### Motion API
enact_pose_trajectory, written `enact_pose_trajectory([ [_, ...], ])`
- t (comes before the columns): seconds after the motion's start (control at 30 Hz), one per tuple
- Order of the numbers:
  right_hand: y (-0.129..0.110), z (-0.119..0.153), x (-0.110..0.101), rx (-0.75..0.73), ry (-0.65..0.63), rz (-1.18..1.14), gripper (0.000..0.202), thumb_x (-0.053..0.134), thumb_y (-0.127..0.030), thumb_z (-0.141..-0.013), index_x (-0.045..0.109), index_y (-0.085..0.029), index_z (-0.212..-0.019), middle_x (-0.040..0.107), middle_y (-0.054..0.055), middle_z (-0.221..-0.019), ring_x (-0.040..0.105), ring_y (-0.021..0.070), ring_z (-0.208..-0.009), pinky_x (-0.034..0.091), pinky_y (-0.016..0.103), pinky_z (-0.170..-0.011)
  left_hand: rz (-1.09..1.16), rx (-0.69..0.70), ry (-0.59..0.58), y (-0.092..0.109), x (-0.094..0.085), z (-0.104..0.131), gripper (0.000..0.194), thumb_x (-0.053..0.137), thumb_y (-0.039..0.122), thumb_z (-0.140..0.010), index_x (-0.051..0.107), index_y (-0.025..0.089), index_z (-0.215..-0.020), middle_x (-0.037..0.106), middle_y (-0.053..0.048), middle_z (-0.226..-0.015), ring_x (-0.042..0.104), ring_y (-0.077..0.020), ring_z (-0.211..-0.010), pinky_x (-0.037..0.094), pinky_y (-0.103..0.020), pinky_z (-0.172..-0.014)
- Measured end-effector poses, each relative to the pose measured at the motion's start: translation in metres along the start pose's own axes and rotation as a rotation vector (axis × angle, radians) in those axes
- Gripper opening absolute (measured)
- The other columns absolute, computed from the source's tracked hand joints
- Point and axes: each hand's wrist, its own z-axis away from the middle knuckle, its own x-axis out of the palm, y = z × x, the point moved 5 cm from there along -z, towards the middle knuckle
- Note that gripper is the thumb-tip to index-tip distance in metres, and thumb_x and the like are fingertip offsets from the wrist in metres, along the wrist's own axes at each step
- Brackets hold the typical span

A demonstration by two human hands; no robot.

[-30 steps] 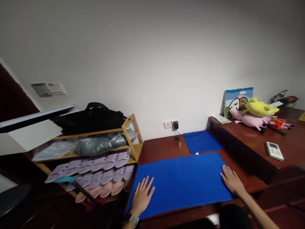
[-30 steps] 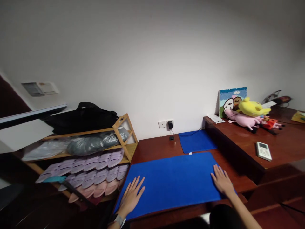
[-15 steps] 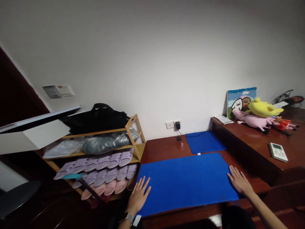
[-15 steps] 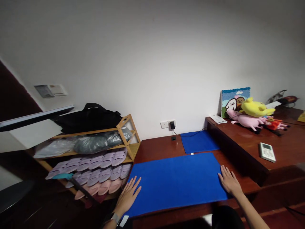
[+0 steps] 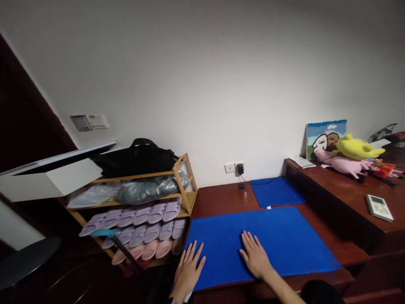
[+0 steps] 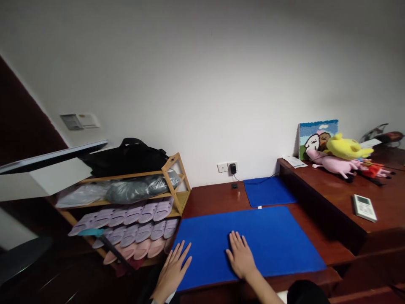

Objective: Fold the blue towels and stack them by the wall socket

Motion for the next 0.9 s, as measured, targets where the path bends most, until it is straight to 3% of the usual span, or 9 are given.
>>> enact_pose_trajectory([
  [0.1,-0.032,-0.009,0.015,-0.029,-0.061,-0.02,0.072,0.021,-0.061,-0.105,0.03,-0.021,-0.164,0.027,0.005,-0.169,0.024,0.026,-0.158,0.021,0.049,-0.13,0.013,-0.01,-0.006,0.0,-0.001,0.009,0.06,0.036,0.057,-0.105,0.034,0.038,-0.161,0.03,0.001,-0.171,0.028,-0.0265,-0.157,0.025,-0.051,-0.129],
  [0.2,-0.006,-0.005,0.015,0.004,-0.05,0.01,0.072,0.022,-0.06,-0.104,0.032,-0.02,-0.163,0.028,0.005,-0.169,0.025,0.0261,-0.158,0.021,0.049,-0.13,0.035,-0.01,0.004,-0.001,-0.003,0.011,0.059,0.035,0.057,-0.105,0.035,0.039,-0.161,0.032,0.002,-0.17,0.03,-0.0261,-0.157,0.026,-0.051,-0.129],
  [0.3,0.074,0.011,-0.001,0.118,-0.011,0.086,0.074,0.02,-0.06,-0.103,0.033,-0.019,-0.163,0.029,0.006,-0.17,0.024,0.0262,-0.158,0.019,0.05,-0.13,0.045,-0.006,0.007,-0.001,-0.003,0.01,0.059,0.035,0.057,-0.105,0.035,0.038,-0.161,0.031,0.001,-0.17,0.028,-0.0255,-0.157,0.024,-0.051,-0.129],
  [0.47,0.25,0.056,-0.045,0.438,0.049,0.257,0.076,0.021,-0.054,-0.097,0.044,-0.016,-0.159,0.04,0.013,-0.165,0.033,0.0325,-0.155,0.026,0.057,-0.125,0.022,-0.014,-0.05,-0.003,0.001,0.006,0.062,0.034,0.057,-0.105,0.031,0.036,-0.163,0.027,0.001,-0.172,0.024,-0.0261,-0.159,0.022,-0.052,-0.129],
  [0.57,0.311,0.074,-0.058,0.471,0.079,0.318,0.075,0.02,-0.05,-0.096,0.045,-0.015,-0.157,0.041,0.015,-0.165,0.034,0.0325,-0.154,0.028,0.058,-0.123,0.007,-0.025,-0.113,-0.006,0.005,0.003,0.062,0.031,0.058,-0.105,0.031,0.036,-0.163,0.026,0.0,-0.172,0.023,-0.0265,-0.159,0.022,-0.053,-0.128],
  [0.63,0.326,0.079,-0.058,0.454,0.092,0.323,0.076,0.019,-0.05,-0.095,0.045,-0.014,-0.157,0.039,0.015,-0.166,0.033,0.0321,-0.155,0.027,0.058,-0.124,0.0,-0.03,-0.146,-0.007,0.005,0.001,0.063,0.029,0.058,-0.105,0.031,0.035,-0.163,0.028,0.0,-0.172,0.024,-0.0263,-0.159,0.024,-0.052,-0.128],
  [0.73,0.327,0.079,-0.052,0.461,0.092,0.315,0.079,0.018,-0.053,-0.095,0.045,-0.011,-0.157,0.037,0.014,-0.167,0.03,0.032,-0.156,0.026,0.056,-0.125,-0.019,-0.052,-0.142,-0.005,-0.005,-0.006,0.06,0.032,0.057,-0.104,0.041,0.036,-0.159,0.04,-0.002,-0.168,0.037,-0.0274,-0.154,0.032,-0.049,-0.124],
  [0.83,0.327,0.079,-0.048,0.467,0.086,0.322,0.081,0.019,-0.052,-0.094,0.044,-0.008,-0.157,0.037,0.014,-0.167,0.03,0.031,-0.156,0.026,0.054,-0.125,-0.059,-0.083,-0.065,0.003,-0.024,-0.024,0.055,0.034,0.054,-0.104,0.06,0.03,-0.146,0.063,-0.008,-0.15,0.057,-0.0299,-0.137,0.041,-0.047,-0.116],
  [0.9,0.329,0.079,-0.045,0.434,0.089,0.336,0.078,0.02,-0.049,-0.093,0.048,-0.01,-0.155,0.039,0.014,-0.166,0.032,0.0311,-0.155,0.027,0.055,-0.125,-0.067,-0.095,-0.001,0.009,-0.035,-0.042,0.052,0.033,0.047,-0.105,0.067,0.025,-0.138,0.07,-0.01,-0.138,0.062,-0.0286,-0.128,0.043,-0.045,-0.113],
])
